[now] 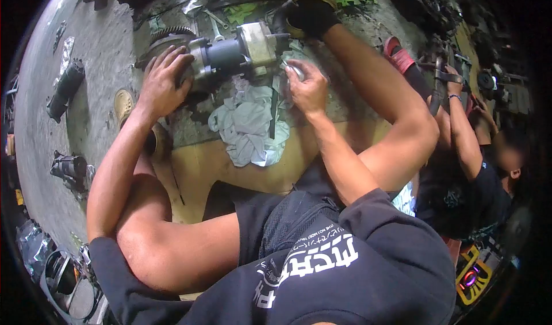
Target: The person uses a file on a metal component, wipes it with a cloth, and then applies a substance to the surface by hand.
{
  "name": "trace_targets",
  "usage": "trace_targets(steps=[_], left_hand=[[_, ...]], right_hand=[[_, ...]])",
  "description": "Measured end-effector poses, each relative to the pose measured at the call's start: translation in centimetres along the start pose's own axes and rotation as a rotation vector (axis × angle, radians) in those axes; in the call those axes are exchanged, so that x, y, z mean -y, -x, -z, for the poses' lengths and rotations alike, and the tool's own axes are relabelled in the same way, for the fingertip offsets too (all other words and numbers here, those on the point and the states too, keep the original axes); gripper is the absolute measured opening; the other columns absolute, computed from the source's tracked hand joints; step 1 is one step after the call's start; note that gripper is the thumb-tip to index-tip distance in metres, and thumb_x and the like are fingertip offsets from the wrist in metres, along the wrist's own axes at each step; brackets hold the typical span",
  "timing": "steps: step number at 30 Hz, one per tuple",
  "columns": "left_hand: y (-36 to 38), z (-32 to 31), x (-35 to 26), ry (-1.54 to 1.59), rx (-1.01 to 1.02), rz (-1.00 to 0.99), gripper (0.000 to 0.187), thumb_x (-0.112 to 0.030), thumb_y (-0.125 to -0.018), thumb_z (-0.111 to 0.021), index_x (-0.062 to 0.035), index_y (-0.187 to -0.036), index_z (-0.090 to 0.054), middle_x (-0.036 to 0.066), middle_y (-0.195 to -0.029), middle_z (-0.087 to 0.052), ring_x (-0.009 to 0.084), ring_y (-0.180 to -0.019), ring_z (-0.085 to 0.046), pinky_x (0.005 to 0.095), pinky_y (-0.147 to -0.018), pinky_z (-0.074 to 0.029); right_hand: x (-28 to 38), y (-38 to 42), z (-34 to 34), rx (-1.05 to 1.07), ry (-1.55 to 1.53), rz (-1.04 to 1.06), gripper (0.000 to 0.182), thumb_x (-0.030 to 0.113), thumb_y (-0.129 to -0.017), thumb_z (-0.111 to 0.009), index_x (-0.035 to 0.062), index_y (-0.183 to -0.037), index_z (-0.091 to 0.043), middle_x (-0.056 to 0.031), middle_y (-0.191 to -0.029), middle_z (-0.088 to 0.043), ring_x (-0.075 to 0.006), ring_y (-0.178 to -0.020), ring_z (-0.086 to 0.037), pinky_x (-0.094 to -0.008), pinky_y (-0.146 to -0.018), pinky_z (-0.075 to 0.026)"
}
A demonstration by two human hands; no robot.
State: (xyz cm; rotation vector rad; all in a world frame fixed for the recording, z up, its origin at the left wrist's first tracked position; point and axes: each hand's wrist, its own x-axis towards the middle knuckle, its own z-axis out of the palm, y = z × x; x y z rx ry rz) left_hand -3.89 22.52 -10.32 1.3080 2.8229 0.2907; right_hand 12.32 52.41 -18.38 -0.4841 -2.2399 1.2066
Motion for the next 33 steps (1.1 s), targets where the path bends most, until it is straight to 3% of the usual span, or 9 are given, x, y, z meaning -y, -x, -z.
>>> trace_targets(steps=[4,6,9,13,15,18,22,29,33], left_hand=[[0.0,-0.3,0.2,-0.010,-0.010,0.007,0.048,-0.027,-0.087,-0.067,-0.0151,-0.133,-0.059,0.011,-0.149,-0.051,0.0312,-0.145,-0.039,0.0525,-0.118,-0.029],[0.0,-0.2,0.2,-0.014,-0.026,-0.008,0.048,-0.027,-0.087,-0.068,-0.0150,-0.132,-0.060,0.011,-0.148,-0.052,0.0315,-0.143,-0.040,0.0516,-0.118,-0.030],[0.1,-0.2,0.0,-0.023,-0.044,0.005,0.046,-0.027,-0.087,-0.067,-0.0148,-0.131,-0.061,0.011,-0.147,-0.053,0.0316,-0.142,-0.042,0.0515,-0.117,-0.031],[0.1,-0.3,0.1,-0.039,-0.037,0.008,0.045,-0.027,-0.088,-0.065,-0.0141,-0.131,-0.060,0.010,-0.146,-0.053,0.0316,-0.142,-0.043,0.0514,-0.117,-0.031],[0.0,-0.3,0.1,-0.032,-0.042,-0.003,0.045,-0.027,-0.088,-0.065,-0.0142,-0.131,-0.060,0.010,-0.147,-0.053,0.0315,-0.142,-0.043,0.0514,-0.118,-0.031],[0.3,-0.4,0.0,-0.011,-0.047,0.002,0.045,-0.027,-0.088,-0.065,-0.0143,-0.131,-0.060,0.010,-0.147,-0.052,0.0311,-0.142,-0.041,0.0519,-0.118,-0.031],[0.3,-0.2,-0.2,-0.023,-0.005,0.050,0.048,-0.024,-0.088,-0.065,-0.0137,-0.135,-0.059,0.010,-0.151,-0.049,0.0312,-0.145,-0.038,0.0495,-0.120,-0.028],[0.2,-0.7,0.3,-0.015,-0.038,0.016,0.048,-0.024,-0.087,-0.065,-0.0120,-0.133,-0.059,0.011,-0.150,-0.050,0.0322,-0.144,-0.040,0.0495,-0.118,-0.030],[0.3,-1.0,0.5,-0.023,-0.060,0.024,0.048,-0.023,-0.087,-0.066,-0.0120,-0.132,-0.059,0.011,-0.150,-0.050,0.0328,-0.143,-0.041,0.0491,-0.117,-0.032]], right_hand=[[0.0,-0.7,-2.4,-0.006,-0.124,-0.182,0.017,0.012,-0.084,-0.074,0.0064,-0.099,-0.075,-0.0132,-0.098,-0.075,-0.0291,-0.095,-0.071,-0.0367,-0.086,-0.054],[-1.2,-0.5,-3.0,-0.031,-0.111,-0.101,0.019,0.017,-0.085,-0.075,0.0060,-0.101,-0.075,-0.0138,-0.097,-0.075,-0.0277,-0.092,-0.072,-0.0362,-0.084,-0.054],[-0.3,-0.8,-2.1,0.059,-0.033,-0.392,0.032,0.028,-0.086,-0.076,0.0040,-0.107,-0.075,-0.0170,-0.096,-0.076,-0.0239,-0.088,-0.073,-0.0356,-0.081,-0.055],[-3.0,-1.6,-2.2,0.115,-0.366,-0.607,0.033,0.025,-0.086,-0.078,0.0018,-0.109,-0.075,-0.0110,-0.096,-0.076,-0.0202,-0.082,-0.069,-0.0341,-0.077,-0.054],[-3.8,-1.8,-1.7,0.078,-0.603,-0.796,0.039,0.012,-0.088,-0.077,-0.0015,-0.123,-0.068,-0.0105,-0.107,-0.073,-0.0175,-0.084,-0.067,-0.0300,-0.075,-0.053],[-4.9,-0.4,-2.8,0.002,-0.514,-0.844,0.040,0.014,-0.089,-0.075,-0.0013,-0.125,-0.066,-0.0122,-0.107,-0.072,-0.0174,-0.087,-0.065,-0.0310,-0.080,-0.052],[-3.4,1.3,-2.5,0.121,-0.336,-0.476,0.028,0.020,-0.092,-0.072,0.0036,-0.114,-0.075,-0.0044,-0.104,-0.073,-0.0148,-0.092,-0.063,-0.0292,-0.084,-0.049],[-0.1,-1.6,-0.7,0.269,-0.090,-0.587,0.021,0.013,-0.090,-0.072,0.0036,-0.109,-0.074,-0.0035,-0.094,-0.074,-0.0116,-0.081,-0.064,-0.0282,-0.077,-0.052],[-1.6,-0.4,-2.1,0.058,-0.479,-0.553,0.025,0.003,-0.090,-0.074,0.0018,-0.111,-0.061,-0.0046,-0.096,-0.070,-0.0128,-0.086,-0.064,-0.0268,-0.078,-0.051]])
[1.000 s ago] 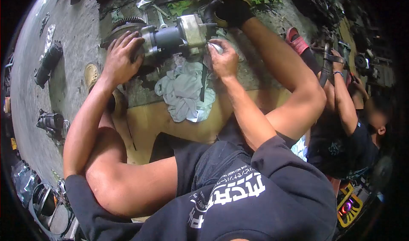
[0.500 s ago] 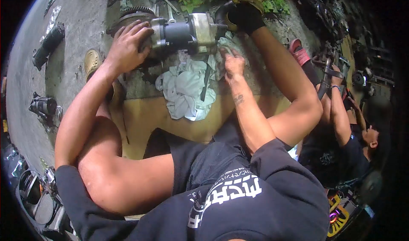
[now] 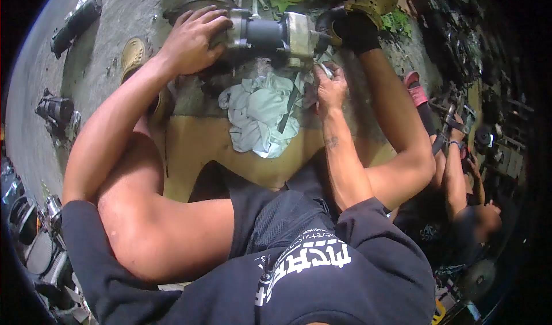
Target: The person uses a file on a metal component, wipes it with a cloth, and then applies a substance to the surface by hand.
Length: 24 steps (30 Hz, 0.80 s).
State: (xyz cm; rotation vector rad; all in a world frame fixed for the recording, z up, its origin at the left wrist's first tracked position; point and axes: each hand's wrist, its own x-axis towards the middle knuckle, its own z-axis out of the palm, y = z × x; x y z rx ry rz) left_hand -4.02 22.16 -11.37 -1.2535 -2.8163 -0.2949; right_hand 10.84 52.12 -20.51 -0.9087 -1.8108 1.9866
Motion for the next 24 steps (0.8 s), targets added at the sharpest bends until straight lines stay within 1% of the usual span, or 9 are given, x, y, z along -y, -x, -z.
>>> trace_targets(steps=[3,8,11,13,15,17,18,22,24], left_hand=[[0.2,-0.5,0.2,0.010,-0.028,-0.003,0.050,-0.022,-0.085,-0.068,-0.0123,-0.133,-0.059,0.011,-0.149,-0.050,0.0333,-0.143,-0.041,0.0495,-0.117,-0.032],[0.1,-0.3,-0.1,0.011,-0.015,0.026,0.052,-0.022,-0.084,-0.068,-0.0132,-0.134,-0.059,0.011,-0.149,-0.051,0.0310,-0.144,-0.039,0.0500,-0.118,-0.030],[0.2,-0.7,0.2,0.020,-0.032,0.028,0.052,-0.022,-0.085,-0.068,-0.0133,-0.135,-0.059,0.010,-0.149,-0.051,0.0300,-0.145,-0.038,0.0497,-0.119,-0.029],[0.3,-0.8,0.2,0.023,-0.030,0.032,0.052,-0.022,-0.085,-0.068,-0.0132,-0.135,-0.059,0.009,-0.149,-0.051,0.0296,-0.145,-0.038,0.0496,-0.119,-0.029],[0.3,-0.6,0.1,0.002,-0.027,0.021,0.052,-0.023,-0.085,-0.068,-0.0128,-0.135,-0.058,0.008,-0.149,-0.051,0.0295,-0.145,-0.037,0.0494,-0.120,-0.029],[0.2,-0.4,-0.2,0.012,-0.024,0.019,0.052,-0.023,-0.086,-0.068,-0.0123,-0.136,-0.058,0.009,-0.149,-0.051,0.0293,-0.145,-0.038,0.0496,-0.119,-0.029],[0.2,-0.3,-0.2,0.010,-0.013,0.026,0.052,-0.023,-0.086,-0.068,-0.0121,-0.136,-0.058,0.009,-0.149,-0.051,0.0292,-0.145,-0.038,0.0498,-0.119,-0.029],[0.2,-0.6,0.1,0.006,-0.034,0.016,0.052,-0.024,-0.086,-0.068,-0.0118,-0.135,-0.058,0.009,-0.148,-0.051,0.0292,-0.145,-0.038,0.0503,-0.119,-0.029],[0.4,-0.6,0.0,0.006,-0.026,0.026,0.052,-0.024,-0.086,-0.068,-0.0117,-0.135,-0.058,0.009,-0.148,-0.051,0.0292,-0.145,-0.038,0.0503,-0.119,-0.029]], right_hand=[[-0.3,-0.3,0.8,0.073,-0.002,0.031,0.023,0.004,-0.091,-0.073,0.0022,-0.111,-0.063,-0.0053,-0.097,-0.070,-0.0118,-0.089,-0.064,-0.0261,-0.081,-0.051],[0.2,-1.7,1.7,0.175,0.018,-0.042,0.022,0.004,-0.091,-0.072,0.0016,-0.111,-0.065,-0.0051,-0.100,-0.069,-0.0120,-0.091,-0.064,-0.0260,-0.084,-0.051],[0.5,-1.0,2.4,0.131,0.113,-0.009,0.021,0.003,-0.090,-0.073,0.0009,-0.110,-0.066,-0.0051,-0.101,-0.069,-0.0121,-0.090,-0.064,-0.0266,-0.084,-0.052],[0.8,-0.7,3.1,0.100,-0.072,0.014,0.020,0.002,-0.090,-0.073,0.0009,-0.108,-0.067,-0.0051,-0.100,-0.070,-0.0119,-0.089,-0.064,-0.0263,-0.084,-0.052],[0.9,-1.2,3.2,0.051,-0.028,-0.002,0.019,0.000,-0.089,-0.073,0.0009,-0.108,-0.067,-0.0053,-0.101,-0.070,-0.0118,-0.090,-0.064,-0.0262,-0.083,-0.052],[0.8,-2.1,2.3,-0.066,-0.028,0.117,0.021,0.000,-0.090,-0.072,0.0021,-0.110,-0.068,-0.0050,-0.102,-0.070,-0.0118,-0.091,-0.065,-0.0259,-0.083,-0.052],[0.2,-2.4,1.9,-0.024,-0.037,0.117,0.023,-0.001,-0.090,-0.072,0.0033,-0.113,-0.070,-0.0041,-0.103,-0.070,-0.0120,-0.091,-0.065,-0.0261,-0.082,-0.052],[-0.4,-0.6,0.4,0.008,0.321,0.287,0.028,0.002,-0.091,-0.061,0.0017,-0.118,-0.068,-0.0073,-0.104,-0.074,-0.0136,-0.095,-0.068,-0.0291,-0.086,-0.053],[0.5,1.5,0.1,0.024,0.343,0.339,0.029,0.000,-0.090,-0.059,0.0026,-0.117,-0.068,-0.0078,-0.103,-0.074,-0.0135,-0.093,-0.068,-0.0301,-0.085,-0.054]])
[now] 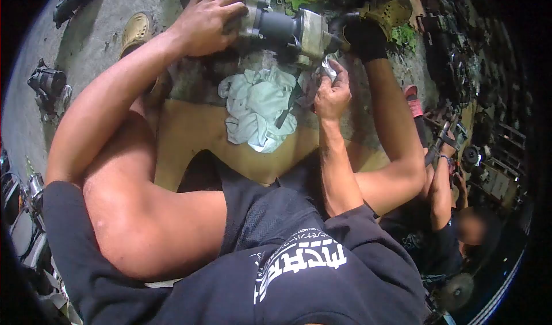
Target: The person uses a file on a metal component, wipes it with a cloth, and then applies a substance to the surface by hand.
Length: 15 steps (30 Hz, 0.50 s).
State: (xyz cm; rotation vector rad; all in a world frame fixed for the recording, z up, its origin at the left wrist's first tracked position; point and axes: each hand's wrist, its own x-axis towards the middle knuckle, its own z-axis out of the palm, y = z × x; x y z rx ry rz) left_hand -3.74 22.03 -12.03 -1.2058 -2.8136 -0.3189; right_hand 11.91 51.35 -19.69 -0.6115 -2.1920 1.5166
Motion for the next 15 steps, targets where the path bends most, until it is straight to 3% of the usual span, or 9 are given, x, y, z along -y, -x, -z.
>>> trace_targets(steps=[3,7,10,11,14,15], left_hand=[[-0.1,0.3,-0.4,-0.010,0.014,0.009,0.052,-0.024,-0.085,-0.068,-0.0117,-0.135,-0.058,0.009,-0.149,-0.051,0.0290,-0.145,-0.038,0.0500,-0.119,-0.029],[-0.1,0.4,-0.4,-0.003,0.031,0.025,0.051,-0.024,-0.086,-0.067,-0.0120,-0.134,-0.059,0.009,-0.149,-0.051,0.0284,-0.146,-0.038,0.0500,-0.119,-0.029],[-0.1,0.0,-0.1,0.000,0.029,0.020,0.051,-0.024,-0.086,-0.066,-0.0122,-0.134,-0.059,0.008,-0.149,-0.050,0.0284,-0.146,-0.037,0.0498,-0.120,-0.028],[-0.1,-0.2,0.0,0.002,0.022,0.011,0.051,-0.024,-0.086,-0.066,-0.0122,-0.135,-0.059,0.008,-0.150,-0.050,0.0284,-0.146,-0.037,0.0495,-0.120,-0.028],[-0.1,0.1,0.0,0.008,0.028,0.011,0.051,-0.025,-0.086,-0.067,-0.0124,-0.135,-0.059,0.008,-0.150,-0.050,0.0283,-0.146,-0.036,0.0491,-0.121,-0.027],[0.1,0.1,-0.1,0.010,0.034,0.016,0.051,-0.025,-0.086,-0.067,-0.0124,-0.135,-0.059,0.008,-0.150,-0.050,0.0283,-0.146,-0.036,0.0491,-0.121,-0.027]], right_hand=[[1.1,0.0,1.8,0.026,0.158,0.111,0.034,-0.002,-0.087,-0.055,0.0046,-0.117,-0.069,-0.0098,-0.100,-0.075,-0.0139,-0.089,-0.071,-0.0313,-0.080,-0.056],[-0.4,-3.0,2.4,0.009,0.081,-0.093,0.034,0.003,-0.086,-0.062,0.0055,-0.119,-0.068,-0.0121,-0.095,-0.077,-0.0175,-0.086,-0.073,-0.0324,-0.077,-0.056],[1.5,-0.5,-0.2,-0.032,0.273,0.158,0.030,0.013,-0.090,-0.068,0.0057,-0.119,-0.068,-0.0136,-0.096,-0.076,-0.0188,-0.085,-0.073,-0.0352,-0.078,-0.056],[2.9,0.6,-0.1,-0.004,0.290,0.076,0.031,0.014,-0.090,-0.068,0.0058,-0.120,-0.068,-0.0150,-0.099,-0.075,-0.0187,-0.089,-0.072,-0.0360,-0.082,-0.056],[0.2,0.7,0.4,0.060,0.092,0.008,0.032,0.014,-0.094,-0.066,0.0052,-0.125,-0.066,-0.0126,-0.104,-0.074,-0.0166,-0.094,-0.069,-0.0334,-0.085,-0.054],[-0.3,0.1,0.8,0.080,-0.147,-0.054,0.031,0.015,-0.096,-0.065,0.0034,-0.125,-0.066,-0.0105,-0.107,-0.073,-0.0155,-0.095,-0.067,-0.0315,-0.086,-0.053]])
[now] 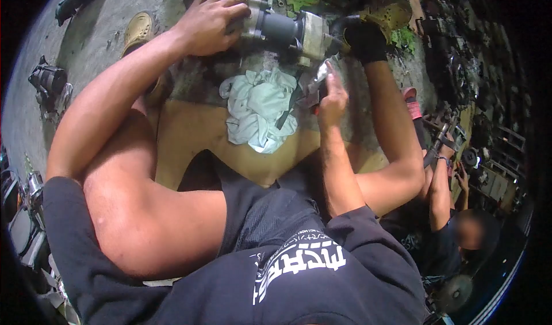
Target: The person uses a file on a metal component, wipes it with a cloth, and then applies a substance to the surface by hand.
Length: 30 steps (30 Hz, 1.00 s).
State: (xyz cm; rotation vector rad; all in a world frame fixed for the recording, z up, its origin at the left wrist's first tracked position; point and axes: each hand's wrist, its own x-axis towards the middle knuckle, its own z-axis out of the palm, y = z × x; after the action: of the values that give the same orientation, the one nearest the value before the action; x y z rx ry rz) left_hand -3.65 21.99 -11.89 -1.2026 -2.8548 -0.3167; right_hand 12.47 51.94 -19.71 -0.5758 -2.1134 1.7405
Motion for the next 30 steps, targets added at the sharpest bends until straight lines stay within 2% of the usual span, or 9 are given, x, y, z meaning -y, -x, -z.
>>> trace_targets(steps=[1,5,10,12,16,21,22,24,30], left_hand=[[0.0,0.0,-0.1,-0.013,0.001,-0.005,0.051,-0.025,-0.086,-0.067,-0.0123,-0.135,-0.059,0.008,-0.150,-0.050,0.0285,-0.146,-0.037,0.0492,-0.121,-0.028],[-0.3,0.0,-0.2,-0.005,0.008,0.011,0.052,-0.025,-0.086,-0.068,-0.0120,-0.135,-0.059,0.009,-0.150,-0.050,0.0285,-0.146,-0.037,0.0491,-0.121,-0.028],[-0.1,-0.3,-0.1,0.013,-0.013,-0.002,0.052,-0.024,-0.086,-0.067,-0.0119,-0.136,-0.059,0.009,-0.151,-0.049,0.0280,-0.147,-0.036,0.0492,-0.121,-0.028],[-0.2,0.0,-0.3,-0.013,0.011,0.024,0.052,-0.024,-0.086,-0.067,-0.0118,-0.136,-0.058,0.009,-0.151,-0.049,0.0281,-0.147,-0.036,0.0494,-0.120,-0.028],[-0.3,0.2,-0.3,-0.021,0.015,0.036,0.053,-0.025,-0.086,-0.068,-0.0122,-0.137,-0.057,0.008,-0.151,-0.049,0.0279,-0.146,-0.036,0.0491,-0.120,-0.028],[-0.2,-0.3,-0.3,-0.029,0.012,0.008,0.052,-0.025,-0.087,-0.067,-0.0126,-0.136,-0.058,0.009,-0.150,-0.050,0.0286,-0.146,-0.037,0.0495,-0.119,-0.029],[-0.2,-0.3,0.1,-0.050,-0.007,-0.005,0.051,-0.025,-0.087,-0.067,-0.0126,-0.136,-0.058,0.009,-0.150,-0.050,0.0289,-0.146,-0.037,0.0496,-0.119,-0.030],[0.0,-0.2,0.1,-0.029,-0.010,-0.008,0.051,-0.026,-0.087,-0.067,-0.0126,-0.135,-0.058,0.009,-0.150,-0.049,0.0295,-0.146,-0.037,0.0498,-0.119,-0.030],[-0.2,0.0,-0.1,-0.018,0.004,0.001,0.050,-0.026,-0.088,-0.066,-0.0123,-0.135,-0.059,0.008,-0.151,-0.049,0.0287,-0.147,-0.036,0.0497,-0.119,-0.029]], right_hand=[[-0.4,-0.3,0.3,0.017,-0.237,-0.056,0.031,0.016,-0.098,-0.065,0.0016,-0.126,-0.066,-0.0085,-0.110,-0.072,-0.0144,-0.097,-0.066,-0.0296,-0.087,-0.052],[-3.7,-2.0,-0.3,0.001,-0.080,-0.164,0.030,0.020,-0.098,-0.068,-0.0042,-0.116,-0.070,-0.0059,-0.108,-0.072,-0.0127,-0.095,-0.065,-0.0266,-0.087,-0.051],[-3.3,-1.5,-0.8,-0.030,-0.260,-0.302,0.026,0.017,-0.097,-0.069,-0.0023,-0.115,-0.069,-0.0055,-0.099,-0.072,-0.0139,-0.089,-0.066,-0.0292,-0.080,-0.053],[-1.9,-0.9,-1.3,-0.039,-0.606,-0.421,0.018,0.011,-0.096,-0.067,-0.0003,-0.110,-0.070,-0.0046,-0.094,-0.071,-0.0166,-0.082,-0.066,-0.0327,-0.073,-0.055],[-1.7,-2.1,-1.9,-0.147,-0.580,-0.576,0.016,0.009,-0.091,-0.067,0.0030,-0.105,-0.070,-0.0041,-0.087,-0.069,-0.0172,-0.076,-0.066,-0.0341,-0.067,-0.056],[-4.5,-2.3,-0.8,-0.080,-0.321,-0.381,0.018,0.016,-0.092,-0.070,0.0015,-0.102,-0.072,-0.0021,-0.090,-0.070,-0.0124,-0.078,-0.061,-0.0274,-0.072,-0.048],[-7.0,-2.8,0.5,0.022,-0.020,-0.247,0.015,0.012,-0.096,-0.063,0.0033,-0.107,-0.068,-0.0041,-0.090,-0.068,-0.0135,-0.074,-0.065,-0.0284,-0.060,-0.052],[-8.7,-2.2,0.9,0.088,-0.371,-0.182,0.016,0.012,-0.097,-0.065,0.0021,-0.109,-0.068,-0.0061,-0.095,-0.070,-0.0147,-0.080,-0.067,-0.0279,-0.068,-0.054],[-6.8,-2.9,2.5,0.187,-0.299,-0.251,0.027,0.011,-0.096,-0.068,-0.0047,-0.118,-0.066,-0.0079,-0.103,-0.071,-0.0168,-0.088,-0.068,-0.0301,-0.079,-0.054]])
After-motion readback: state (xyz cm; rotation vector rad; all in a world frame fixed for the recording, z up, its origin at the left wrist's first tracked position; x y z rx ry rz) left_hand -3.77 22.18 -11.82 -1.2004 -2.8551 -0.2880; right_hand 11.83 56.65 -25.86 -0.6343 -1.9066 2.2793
